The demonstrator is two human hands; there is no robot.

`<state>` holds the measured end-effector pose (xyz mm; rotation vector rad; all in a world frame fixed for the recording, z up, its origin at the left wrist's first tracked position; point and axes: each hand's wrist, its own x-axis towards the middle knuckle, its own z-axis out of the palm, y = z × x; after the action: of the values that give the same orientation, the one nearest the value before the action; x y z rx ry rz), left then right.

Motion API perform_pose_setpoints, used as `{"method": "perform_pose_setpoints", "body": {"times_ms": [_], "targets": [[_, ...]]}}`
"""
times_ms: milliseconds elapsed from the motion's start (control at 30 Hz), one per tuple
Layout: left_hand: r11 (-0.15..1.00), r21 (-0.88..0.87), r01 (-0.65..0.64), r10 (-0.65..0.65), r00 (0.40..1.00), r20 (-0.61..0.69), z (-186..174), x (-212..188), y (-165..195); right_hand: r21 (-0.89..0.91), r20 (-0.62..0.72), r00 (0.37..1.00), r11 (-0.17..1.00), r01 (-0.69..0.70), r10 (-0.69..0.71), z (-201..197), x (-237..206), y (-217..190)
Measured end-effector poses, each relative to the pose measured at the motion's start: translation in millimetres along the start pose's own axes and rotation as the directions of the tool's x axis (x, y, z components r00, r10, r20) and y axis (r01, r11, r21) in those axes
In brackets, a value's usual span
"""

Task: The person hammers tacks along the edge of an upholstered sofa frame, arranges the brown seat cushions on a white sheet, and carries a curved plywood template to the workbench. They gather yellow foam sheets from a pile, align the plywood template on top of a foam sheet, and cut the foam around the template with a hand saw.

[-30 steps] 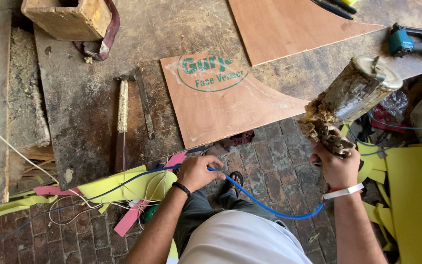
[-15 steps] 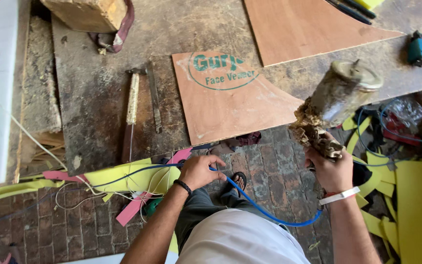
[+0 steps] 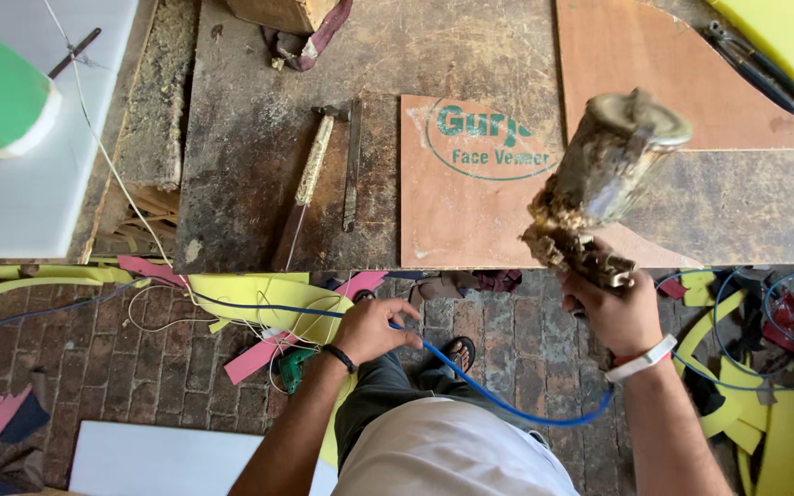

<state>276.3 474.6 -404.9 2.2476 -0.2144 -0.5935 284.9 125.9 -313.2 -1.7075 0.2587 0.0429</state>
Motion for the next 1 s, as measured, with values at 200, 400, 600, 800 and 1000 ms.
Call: {"method": "perform_pose_setpoints", "body": {"times_ms": [200, 400, 600, 800, 1000], "targets": [[0.997, 0.073, -0.013, 0.013, 1.000, 0.011, 13, 2, 0, -0.129, -0.346, 0.937, 0.992, 0.001, -0.046, -2, -8, 11], [0.998, 0.063, 0.002, -0.004, 1.000, 0.026, 5, 9, -5, -0.032, -0.321, 0.941, 0.994, 0.101, -0.106, -16, -12, 13], [0.997, 0.076, -0.008, 0.000, 0.994, 0.109, 12, 15, -3, -0.104, -0.333, 0.942, 0.992, -0.074, 0.035, -8, -25, 21], [0.987, 0.087, 0.132, -0.138, 0.988, 0.069, -47, 9, -41, 0.133, -0.252, 0.963, 0.983, 0.130, -0.093, 54, 20, 25], [0.921, -0.292, -0.259, 0.230, 0.964, -0.130, -100, 14, -37, 0.300, -0.086, 0.990, 0.944, 0.135, -0.114, 222, 76, 8]]}}
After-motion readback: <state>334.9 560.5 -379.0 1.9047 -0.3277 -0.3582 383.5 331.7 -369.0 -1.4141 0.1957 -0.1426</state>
